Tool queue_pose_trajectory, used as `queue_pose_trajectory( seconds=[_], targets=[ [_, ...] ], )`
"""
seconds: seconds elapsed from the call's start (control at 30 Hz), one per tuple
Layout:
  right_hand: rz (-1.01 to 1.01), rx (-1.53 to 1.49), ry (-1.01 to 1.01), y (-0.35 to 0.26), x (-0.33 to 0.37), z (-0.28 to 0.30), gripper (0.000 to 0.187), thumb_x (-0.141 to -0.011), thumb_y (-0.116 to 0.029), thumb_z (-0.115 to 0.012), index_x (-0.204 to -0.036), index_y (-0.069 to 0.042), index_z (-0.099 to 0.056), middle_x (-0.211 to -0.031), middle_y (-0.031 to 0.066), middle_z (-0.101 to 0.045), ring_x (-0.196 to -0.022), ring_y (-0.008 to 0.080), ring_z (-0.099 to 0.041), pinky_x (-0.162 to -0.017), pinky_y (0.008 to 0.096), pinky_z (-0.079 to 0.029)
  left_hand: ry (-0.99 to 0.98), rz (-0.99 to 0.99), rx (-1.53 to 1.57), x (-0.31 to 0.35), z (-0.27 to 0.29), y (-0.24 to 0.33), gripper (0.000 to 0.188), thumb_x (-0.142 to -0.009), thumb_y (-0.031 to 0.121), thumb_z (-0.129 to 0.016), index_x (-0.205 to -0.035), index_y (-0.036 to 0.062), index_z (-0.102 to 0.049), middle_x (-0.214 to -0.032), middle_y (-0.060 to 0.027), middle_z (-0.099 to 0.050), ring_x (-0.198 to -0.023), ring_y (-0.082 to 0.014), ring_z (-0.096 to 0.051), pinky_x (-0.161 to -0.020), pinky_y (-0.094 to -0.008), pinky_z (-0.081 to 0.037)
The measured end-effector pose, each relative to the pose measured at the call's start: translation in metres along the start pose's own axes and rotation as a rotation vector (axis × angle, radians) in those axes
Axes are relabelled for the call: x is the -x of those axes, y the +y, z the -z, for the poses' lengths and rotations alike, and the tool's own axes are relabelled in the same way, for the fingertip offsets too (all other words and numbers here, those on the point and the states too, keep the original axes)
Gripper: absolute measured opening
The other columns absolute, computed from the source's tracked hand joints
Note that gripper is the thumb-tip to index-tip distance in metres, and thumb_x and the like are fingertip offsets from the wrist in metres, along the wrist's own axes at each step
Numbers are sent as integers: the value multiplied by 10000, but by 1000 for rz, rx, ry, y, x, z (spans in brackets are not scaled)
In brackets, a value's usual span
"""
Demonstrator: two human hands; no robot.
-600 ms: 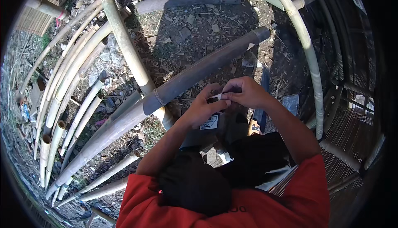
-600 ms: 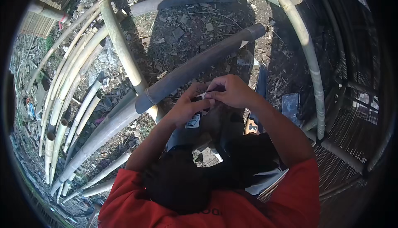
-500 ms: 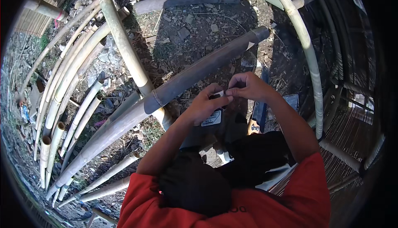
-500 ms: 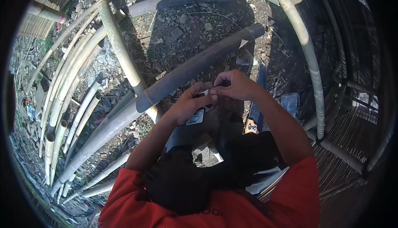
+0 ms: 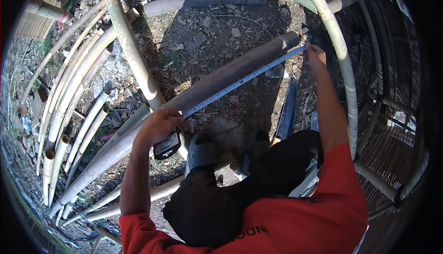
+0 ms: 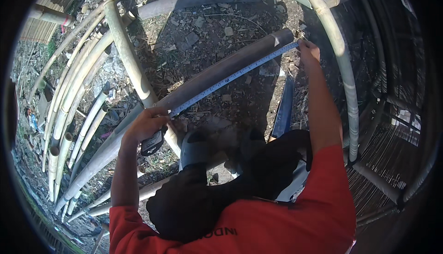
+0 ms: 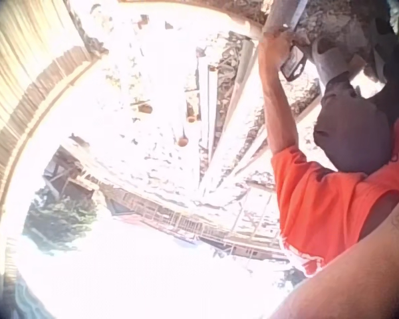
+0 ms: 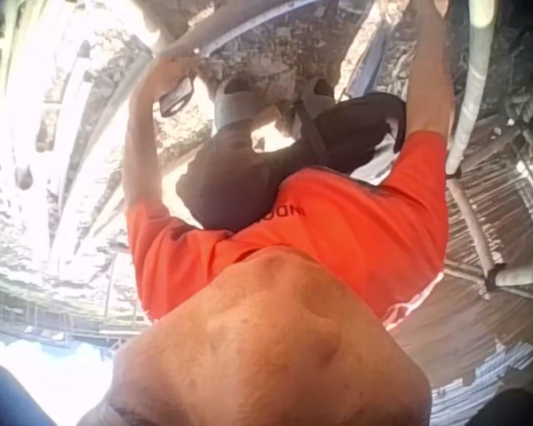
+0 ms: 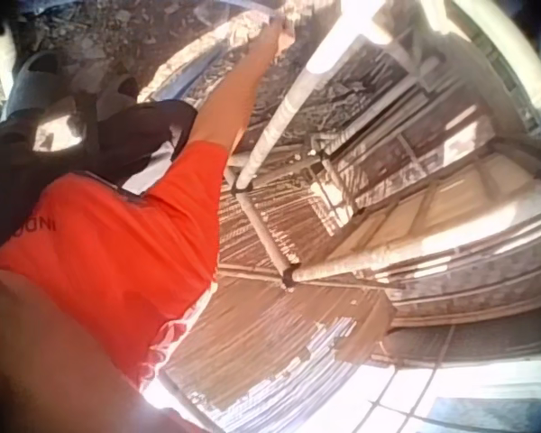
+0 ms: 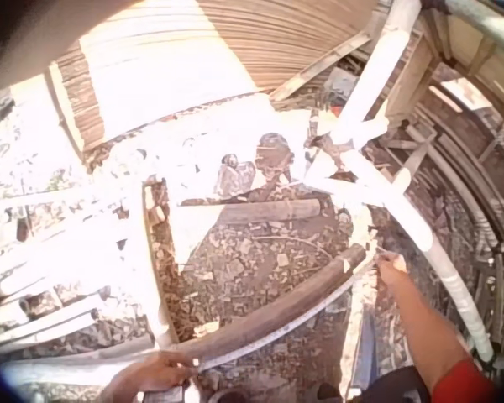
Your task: The person measures a bamboo pole using a tape measure, cuts off a section with a hand saw, and then splits and carves bamboo pieces using a blade.
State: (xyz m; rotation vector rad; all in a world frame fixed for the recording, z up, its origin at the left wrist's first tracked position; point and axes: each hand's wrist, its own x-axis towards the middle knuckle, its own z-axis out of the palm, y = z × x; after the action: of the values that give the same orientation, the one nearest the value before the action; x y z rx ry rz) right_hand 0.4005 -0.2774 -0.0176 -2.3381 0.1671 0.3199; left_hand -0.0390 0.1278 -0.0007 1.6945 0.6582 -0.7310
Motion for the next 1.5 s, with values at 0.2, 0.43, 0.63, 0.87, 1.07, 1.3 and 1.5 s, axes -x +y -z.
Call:
queue_pose_trajectory(
  seconds=[0.2,0.43,0.63,0.87,1.07,1.3,1.5],
  targets=[
    [-5,-6,131,37,-61,-20,361,-992,-322,-718,-1162,-5,-752,-904,57,-738,-781,123,-670,-673,280,-535,160,45,17,-8,8,-2,324,-935,338,-741,-1015,26,-772,-762,-31,-686,-692,-124,-619,-673,-329,-493],
    [15,313,255,63,-103,-24,380,-949,-407,-737,-1130,-77,-791,-939,51,-777,-796,148,-703,-716,310,-554,228,141,-104,-13,-17,19,414,-941,452,-676,-1104,89,-791,-909,-167,-764,-900,-323,-742,-850,-426,-542],
    [41,335,262,47,-95,-37,380,-930,-440,-751,-1093,-103,-810,-924,46,-782,-838,156,-722,-745,323,-560,316,205,-96,-8,-22,17,415,-936,446,-683,-1166,117,-788,-998,-196,-772,-978,-359,-744,-914,-452,-542],
    [153,418,294,26,-82,-36,364,-893,-480,-749,-1134,-215,-809,-1086,94,-786,-1069,273,-731,-940,390,-540,400,210,-101,-6,-21,9,397,-911,459,-710,-1104,125,-805,-997,-207,-770,-1015,-385,-732,-943,-473,-534],
    [239,455,275,15,-71,-49,355,-926,-459,-705,-1154,-204,-803,-1101,119,-782,-1080,316,-724,-952,396,-536,449,172,-95,-5,-24,1,379,-903,438,-722,-1116,136,-807,-1007,-201,-772,-1022,-375,-732,-956,-469,-532],
    [170,380,150,7,-62,-52,350,-950,-389,-714,-1185,-141,-789,-1027,113,-784,-840,203,-767,-766,344,-596,468,194,-118,-7,-26,12,379,-899,434,-722,-1140,153,-804,-1038,-206,-768,-1044,-375,-727,-976,-470,-528],
    [62,158,154,29,-88,-43,338,-960,-348,-724,-1187,-105,-786,-1005,86,-786,-827,173,-760,-693,306,-634,455,223,-110,-13,-24,28,373,-896,434,-724,-1134,159,-807,-1069,-203,-767,-1055,-373,-725,-986,-470,-528]
  ],
)
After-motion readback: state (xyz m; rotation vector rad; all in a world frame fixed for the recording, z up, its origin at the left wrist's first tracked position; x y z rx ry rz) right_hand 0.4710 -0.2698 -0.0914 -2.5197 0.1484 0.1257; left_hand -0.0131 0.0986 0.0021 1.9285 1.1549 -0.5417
